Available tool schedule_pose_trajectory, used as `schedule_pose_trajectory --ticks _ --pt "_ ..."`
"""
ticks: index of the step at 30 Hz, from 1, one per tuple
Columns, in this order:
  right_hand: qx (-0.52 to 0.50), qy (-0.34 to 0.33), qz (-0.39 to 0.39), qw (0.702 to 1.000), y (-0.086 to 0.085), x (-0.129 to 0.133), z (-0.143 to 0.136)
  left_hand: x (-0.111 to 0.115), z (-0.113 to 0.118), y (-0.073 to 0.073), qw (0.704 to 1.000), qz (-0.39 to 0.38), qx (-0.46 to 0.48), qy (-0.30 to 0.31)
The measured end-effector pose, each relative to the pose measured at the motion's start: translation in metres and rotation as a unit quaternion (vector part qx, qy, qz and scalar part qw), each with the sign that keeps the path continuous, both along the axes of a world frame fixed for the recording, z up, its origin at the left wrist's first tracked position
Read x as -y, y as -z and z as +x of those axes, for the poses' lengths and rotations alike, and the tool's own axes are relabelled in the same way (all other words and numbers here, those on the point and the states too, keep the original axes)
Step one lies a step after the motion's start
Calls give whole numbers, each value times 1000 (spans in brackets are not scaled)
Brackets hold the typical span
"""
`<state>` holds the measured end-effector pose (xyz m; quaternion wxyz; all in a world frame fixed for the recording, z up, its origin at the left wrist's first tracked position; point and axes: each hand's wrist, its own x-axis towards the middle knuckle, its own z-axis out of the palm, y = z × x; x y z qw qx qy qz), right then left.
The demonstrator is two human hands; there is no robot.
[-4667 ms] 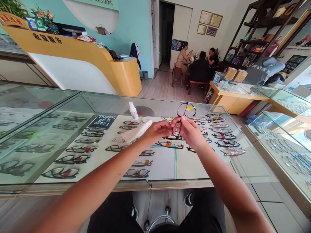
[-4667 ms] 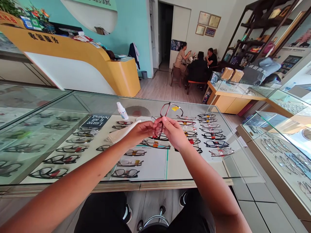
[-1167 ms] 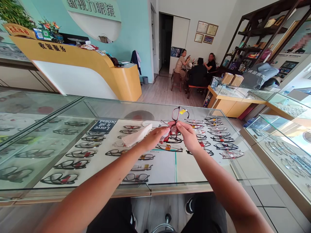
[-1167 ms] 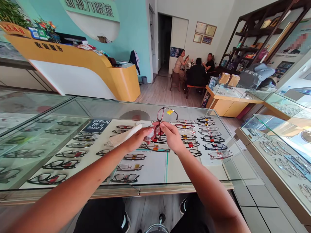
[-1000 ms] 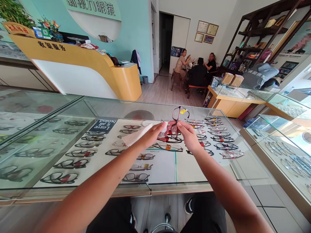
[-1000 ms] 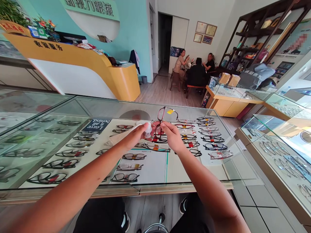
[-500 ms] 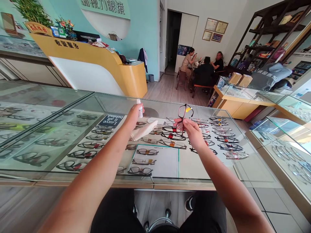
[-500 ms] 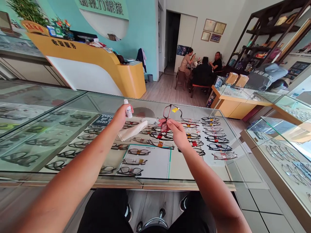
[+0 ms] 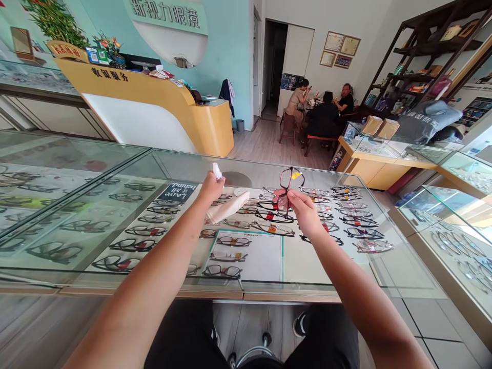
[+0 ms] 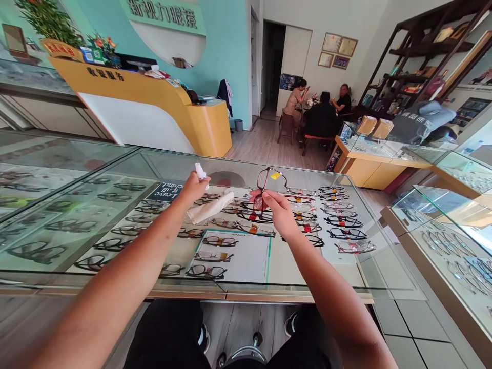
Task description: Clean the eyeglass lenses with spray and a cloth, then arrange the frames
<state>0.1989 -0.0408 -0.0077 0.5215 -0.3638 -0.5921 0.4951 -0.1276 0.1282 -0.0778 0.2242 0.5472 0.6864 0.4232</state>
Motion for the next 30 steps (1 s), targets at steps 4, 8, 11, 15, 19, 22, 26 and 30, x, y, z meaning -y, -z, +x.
schedule_pose_trajectory --ticks 4,8,11,15,19,22,26,30 --pt "-14 -6 2 1000 -1 1 0 5 4 -4 1000 -15 -18 -17" --pt "-23 -3 -16 1000 0 0 1 20 15 -16 998 32 -25 -44" --pt "-26 -1 -12 1000 0 -1 0 38 28 -35 982 156 -45 -94" --pt "-25 2 -6 1000 -1 -1 -1 65 46 -57 944 304 -110 -69" --pt "-30 -4 -4 1000 0 -2 -1 78 57 -60 969 90 -188 132" --pt "-26 -5 -3 1000 1 -2 1 76 55 -53 962 -57 -209 163" --pt "-28 -4 -9 1000 0 -1 1 67 47 -46 962 -99 -174 185" --pt "-33 -1 -16 999 -1 1 1 61 43 -48 975 -102 -76 184"
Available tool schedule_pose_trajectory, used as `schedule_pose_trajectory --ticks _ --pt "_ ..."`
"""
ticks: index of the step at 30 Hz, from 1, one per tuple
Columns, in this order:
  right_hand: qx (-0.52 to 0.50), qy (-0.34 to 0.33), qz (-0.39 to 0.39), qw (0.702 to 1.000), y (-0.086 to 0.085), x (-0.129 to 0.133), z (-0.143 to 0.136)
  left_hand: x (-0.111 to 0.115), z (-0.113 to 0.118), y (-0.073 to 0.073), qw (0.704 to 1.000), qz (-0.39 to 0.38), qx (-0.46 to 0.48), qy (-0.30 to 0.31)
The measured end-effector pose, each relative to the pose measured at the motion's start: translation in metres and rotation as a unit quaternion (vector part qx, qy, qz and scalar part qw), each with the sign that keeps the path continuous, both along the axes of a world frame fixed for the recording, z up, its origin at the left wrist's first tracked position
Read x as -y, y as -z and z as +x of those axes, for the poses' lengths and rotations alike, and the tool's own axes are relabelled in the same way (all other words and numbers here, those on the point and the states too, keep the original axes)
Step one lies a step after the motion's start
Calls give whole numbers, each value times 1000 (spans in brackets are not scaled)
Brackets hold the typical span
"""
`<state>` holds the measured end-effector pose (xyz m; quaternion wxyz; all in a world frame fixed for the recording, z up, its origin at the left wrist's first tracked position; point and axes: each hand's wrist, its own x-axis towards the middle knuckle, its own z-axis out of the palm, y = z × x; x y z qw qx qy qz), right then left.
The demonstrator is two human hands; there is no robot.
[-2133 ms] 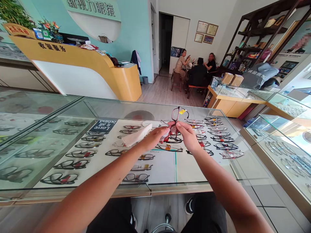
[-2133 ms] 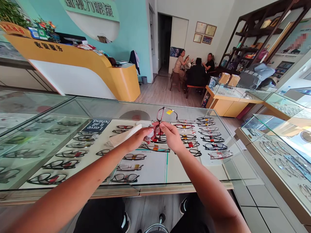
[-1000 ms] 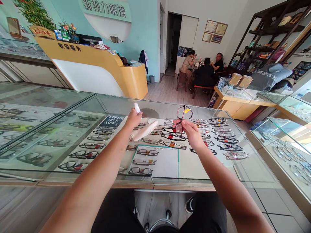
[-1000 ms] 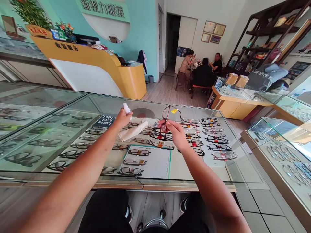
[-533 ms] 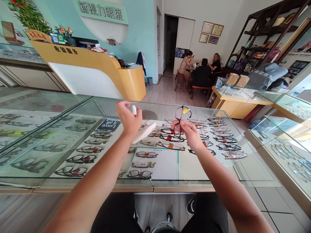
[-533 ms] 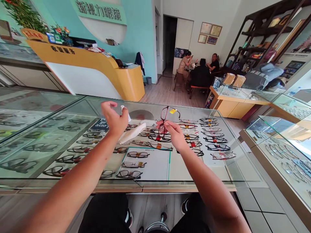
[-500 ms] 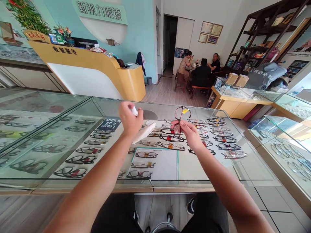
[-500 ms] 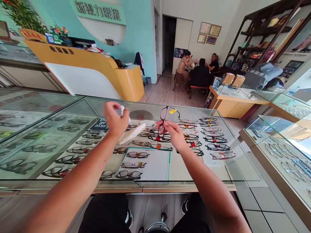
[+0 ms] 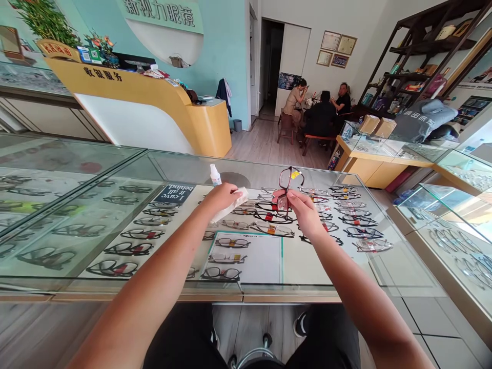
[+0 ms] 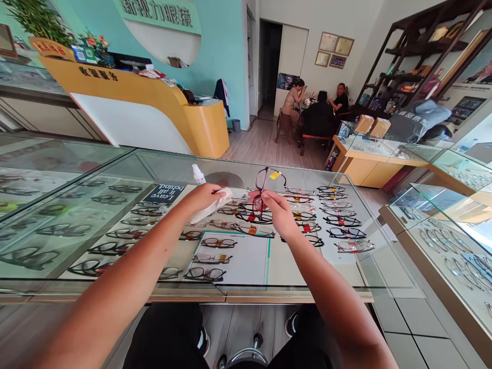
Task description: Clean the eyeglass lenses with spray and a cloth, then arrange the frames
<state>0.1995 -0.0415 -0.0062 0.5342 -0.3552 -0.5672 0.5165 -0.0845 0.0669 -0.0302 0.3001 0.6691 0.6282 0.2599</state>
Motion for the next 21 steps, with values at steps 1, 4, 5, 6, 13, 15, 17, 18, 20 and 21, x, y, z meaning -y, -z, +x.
schedule_pose_trajectory --ticks 1,4,5,6,13,15,17,18,20,21 --pt "0 0 0 1000 0 0 0 0 1 -2 999 -6 35 -5" --pt "3 -2 10 1000 -1 1 1 2 6 -8 986 -32 164 -9" --pt "3 -5 13 1000 -1 1 1 4 8 -10 977 -43 210 -4" --pt "4 -10 17 1000 -1 1 1 5 11 -12 966 -55 253 3" --pt "25 -60 6 998 -4 5 -3 23 32 -18 898 -98 427 45" --pt "30 -77 0 997 -4 6 -5 29 39 -18 881 -104 459 44" --pt "37 -94 -10 995 -4 6 -6 34 45 -18 871 -106 478 47" --pt "41 -101 -14 994 -4 7 -7 37 47 -18 869 -104 480 54" --pt "44 -109 -19 993 -5 7 -7 41 51 -19 866 -102 484 70" --pt "44 -112 -22 992 -5 7 -7 43 52 -20 865 -100 486 77"
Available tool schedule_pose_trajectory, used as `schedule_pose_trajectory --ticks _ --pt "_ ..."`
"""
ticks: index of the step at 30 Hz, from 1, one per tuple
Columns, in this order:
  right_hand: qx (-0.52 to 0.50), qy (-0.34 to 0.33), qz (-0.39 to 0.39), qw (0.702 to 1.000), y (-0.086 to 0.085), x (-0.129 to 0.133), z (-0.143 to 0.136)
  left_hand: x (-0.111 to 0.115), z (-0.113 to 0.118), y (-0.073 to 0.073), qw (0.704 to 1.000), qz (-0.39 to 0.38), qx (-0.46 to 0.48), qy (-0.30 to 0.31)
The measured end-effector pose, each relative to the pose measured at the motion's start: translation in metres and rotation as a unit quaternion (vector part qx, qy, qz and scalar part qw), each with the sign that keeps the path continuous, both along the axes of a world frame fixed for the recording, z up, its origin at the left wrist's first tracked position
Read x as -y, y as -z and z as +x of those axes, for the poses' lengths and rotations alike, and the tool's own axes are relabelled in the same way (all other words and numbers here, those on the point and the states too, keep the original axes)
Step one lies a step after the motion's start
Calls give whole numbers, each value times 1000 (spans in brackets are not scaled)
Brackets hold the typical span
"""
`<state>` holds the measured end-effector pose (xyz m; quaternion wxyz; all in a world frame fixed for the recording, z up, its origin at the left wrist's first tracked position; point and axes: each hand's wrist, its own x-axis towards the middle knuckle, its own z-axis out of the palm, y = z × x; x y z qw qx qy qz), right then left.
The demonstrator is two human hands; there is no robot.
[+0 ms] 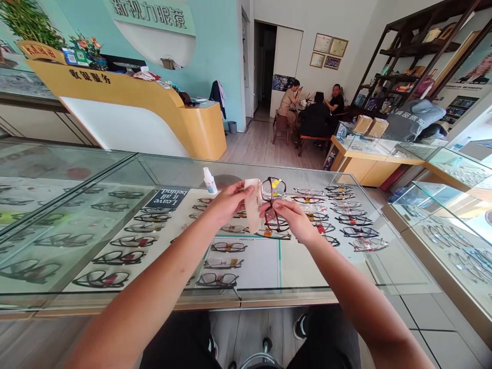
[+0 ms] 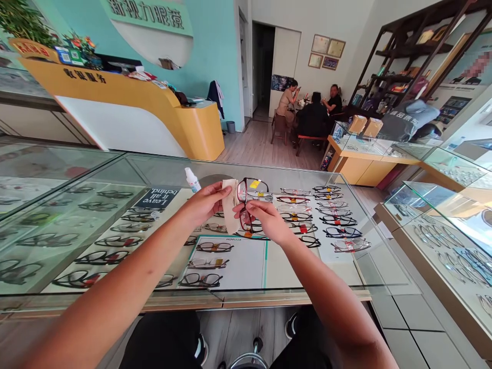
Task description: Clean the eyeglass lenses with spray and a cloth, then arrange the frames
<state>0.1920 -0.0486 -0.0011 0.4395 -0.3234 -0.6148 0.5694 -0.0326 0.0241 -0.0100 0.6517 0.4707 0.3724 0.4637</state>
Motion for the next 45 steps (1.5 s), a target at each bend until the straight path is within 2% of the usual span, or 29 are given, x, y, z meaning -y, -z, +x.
schedule_pose_trajectory --ticks 11,19,25,29,34,39,45 --pt "-2 3 5 1000 7 -4 2 5 -1 -5 999 17 17 29" --pt "15 -13 2 1000 1 -2 2 9 1 -6 997 35 -1 70" --pt "14 -29 6 999 0 -1 3 12 1 -5 989 45 -28 134" --pt "27 -25 17 999 -2 0 3 17 5 -7 981 40 -13 188" --pt "34 -15 17 999 -4 0 1 22 11 -7 987 25 9 159" --pt "23 -22 6 999 -1 -2 1 22 13 -5 984 30 29 175" --pt "17 -24 -6 1000 2 -3 2 28 16 -16 983 41 32 174"
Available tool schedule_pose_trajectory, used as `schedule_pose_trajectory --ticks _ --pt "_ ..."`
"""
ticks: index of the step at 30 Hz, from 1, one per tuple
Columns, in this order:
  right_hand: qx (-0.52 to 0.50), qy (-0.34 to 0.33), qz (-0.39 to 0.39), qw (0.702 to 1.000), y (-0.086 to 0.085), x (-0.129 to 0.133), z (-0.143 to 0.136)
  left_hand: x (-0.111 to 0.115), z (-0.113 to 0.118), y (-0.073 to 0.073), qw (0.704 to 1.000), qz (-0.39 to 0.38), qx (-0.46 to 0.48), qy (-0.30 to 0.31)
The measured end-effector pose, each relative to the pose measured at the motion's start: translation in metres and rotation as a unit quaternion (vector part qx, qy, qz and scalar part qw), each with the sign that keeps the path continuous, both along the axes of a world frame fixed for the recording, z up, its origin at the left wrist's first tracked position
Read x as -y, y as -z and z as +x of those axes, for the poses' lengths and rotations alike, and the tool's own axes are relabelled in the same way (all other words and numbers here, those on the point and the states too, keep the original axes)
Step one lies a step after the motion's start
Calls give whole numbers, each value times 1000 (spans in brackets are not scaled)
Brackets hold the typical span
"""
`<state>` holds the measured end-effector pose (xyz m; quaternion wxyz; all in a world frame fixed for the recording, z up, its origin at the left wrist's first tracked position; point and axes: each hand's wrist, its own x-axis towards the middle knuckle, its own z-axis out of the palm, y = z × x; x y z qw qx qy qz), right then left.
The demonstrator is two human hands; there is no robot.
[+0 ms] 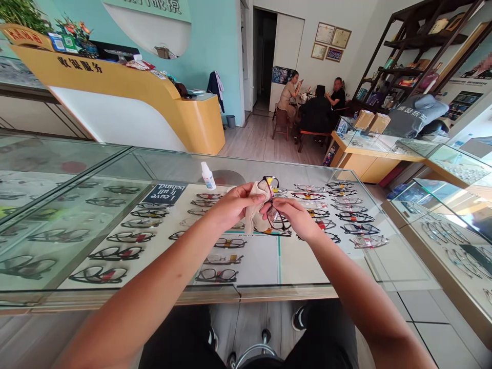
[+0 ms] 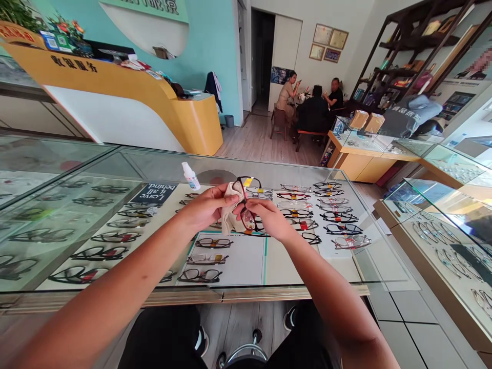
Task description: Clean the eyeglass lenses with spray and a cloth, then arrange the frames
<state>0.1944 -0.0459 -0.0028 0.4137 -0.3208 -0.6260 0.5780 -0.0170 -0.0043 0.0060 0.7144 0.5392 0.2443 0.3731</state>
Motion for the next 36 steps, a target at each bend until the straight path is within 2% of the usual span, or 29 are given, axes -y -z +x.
schedule_pose_trajectory --ticks 4,10,21,30,36 --pt "8 0 17 1000 -2 1 0 3 2 -5 1000 8 8 7" --pt "26 4 38 999 -7 3 1 1 1 0 1000 7 8 -6" --pt "13 -7 23 1000 -4 1 1 0 -2 -2 999 -17 -15 -44" --pt "6 -9 28 1000 -3 -3 2 -2 3 1 999 14 40 17" --pt "1 -23 20 1000 -7 -1 -1 3 8 -1 996 64 31 -47"
